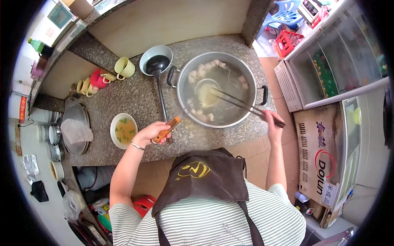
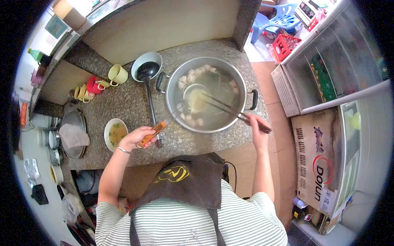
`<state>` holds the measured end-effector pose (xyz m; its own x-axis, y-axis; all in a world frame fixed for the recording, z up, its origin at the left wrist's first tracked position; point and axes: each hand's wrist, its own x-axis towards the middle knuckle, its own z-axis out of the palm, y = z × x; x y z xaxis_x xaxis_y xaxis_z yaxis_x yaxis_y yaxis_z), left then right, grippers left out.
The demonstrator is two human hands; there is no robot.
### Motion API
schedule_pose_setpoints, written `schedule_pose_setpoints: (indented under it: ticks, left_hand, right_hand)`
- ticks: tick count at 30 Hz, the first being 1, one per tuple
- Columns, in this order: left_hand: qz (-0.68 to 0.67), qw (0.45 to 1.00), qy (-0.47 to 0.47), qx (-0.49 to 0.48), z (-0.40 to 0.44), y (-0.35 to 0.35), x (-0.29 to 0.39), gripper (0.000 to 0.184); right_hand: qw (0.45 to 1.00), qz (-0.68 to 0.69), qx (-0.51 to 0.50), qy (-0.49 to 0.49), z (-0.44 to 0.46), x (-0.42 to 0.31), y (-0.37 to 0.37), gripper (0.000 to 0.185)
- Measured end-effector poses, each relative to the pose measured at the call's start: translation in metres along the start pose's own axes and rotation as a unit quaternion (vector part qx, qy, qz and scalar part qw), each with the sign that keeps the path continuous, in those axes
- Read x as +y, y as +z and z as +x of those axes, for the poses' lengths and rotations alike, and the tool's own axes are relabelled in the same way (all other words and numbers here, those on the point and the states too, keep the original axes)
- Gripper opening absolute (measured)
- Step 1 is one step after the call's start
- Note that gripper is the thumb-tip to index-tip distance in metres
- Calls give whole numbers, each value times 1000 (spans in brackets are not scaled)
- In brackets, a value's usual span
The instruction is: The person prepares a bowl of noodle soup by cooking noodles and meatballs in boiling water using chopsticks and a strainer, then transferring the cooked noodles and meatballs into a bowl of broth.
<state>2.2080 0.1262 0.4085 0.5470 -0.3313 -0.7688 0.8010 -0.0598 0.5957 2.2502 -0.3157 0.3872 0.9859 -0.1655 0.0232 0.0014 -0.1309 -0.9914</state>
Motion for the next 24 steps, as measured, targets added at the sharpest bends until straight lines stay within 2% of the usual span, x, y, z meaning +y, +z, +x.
schedule_pose_setpoints:
  ticks: [2, 7, 9, 11, 12, 14, 15, 16, 17, 19, 22, 24]
  left_hand:
    - [-99, 995, 11, -18, -7, 2, -2, 20]
    - [-140, 989, 30, -39, -3, 3, -5, 20]
    - [-48, 997, 36, 54, 6, 10, -5, 18]
    - [-23, 997, 36, 70, 8, 24, 4, 18]
    - [107, 987, 31, 119, 9, 33, 9, 19]
    - [342, 920, 41, 187, 12, 44, 13, 22]
    - [340, 920, 42, 190, 16, 46, 9, 22]
    - [470, 853, 71, 213, 21, 48, 2, 25]
    - [590, 768, 96, 230, 26, 52, -3, 30]
    - [577, 785, 68, 217, 16, 64, 7, 33]
    - [612, 757, 118, 195, 19, 60, 1, 32]
    - [390, 915, 9, 106, 12, 59, 13, 28]
  right_hand:
    - [999, 33, 38, -8, 2, -10, -18, 20]
    - [996, 30, 84, -30, 14, -13, -30, 16]
    - [982, -119, 67, -132, 21, 5, -22, 11]
    - [974, -166, 28, -154, 22, 20, -8, 10]
    - [972, -196, 9, -125, 20, 27, 0, 10]
    - [973, -220, -34, -61, 12, 38, 15, 11]
    - [975, -213, -59, -26, 9, 42, 20, 12]
    - [977, -193, -84, 32, 4, 43, 23, 15]
    - [977, -193, -88, 30, 1, 46, 23, 15]
    - [991, 60, -61, 99, -3, 49, 24, 20]
    - [994, 90, -11, 67, -6, 26, 15, 22]
    - [994, 94, 12, 51, -5, 22, 10, 22]
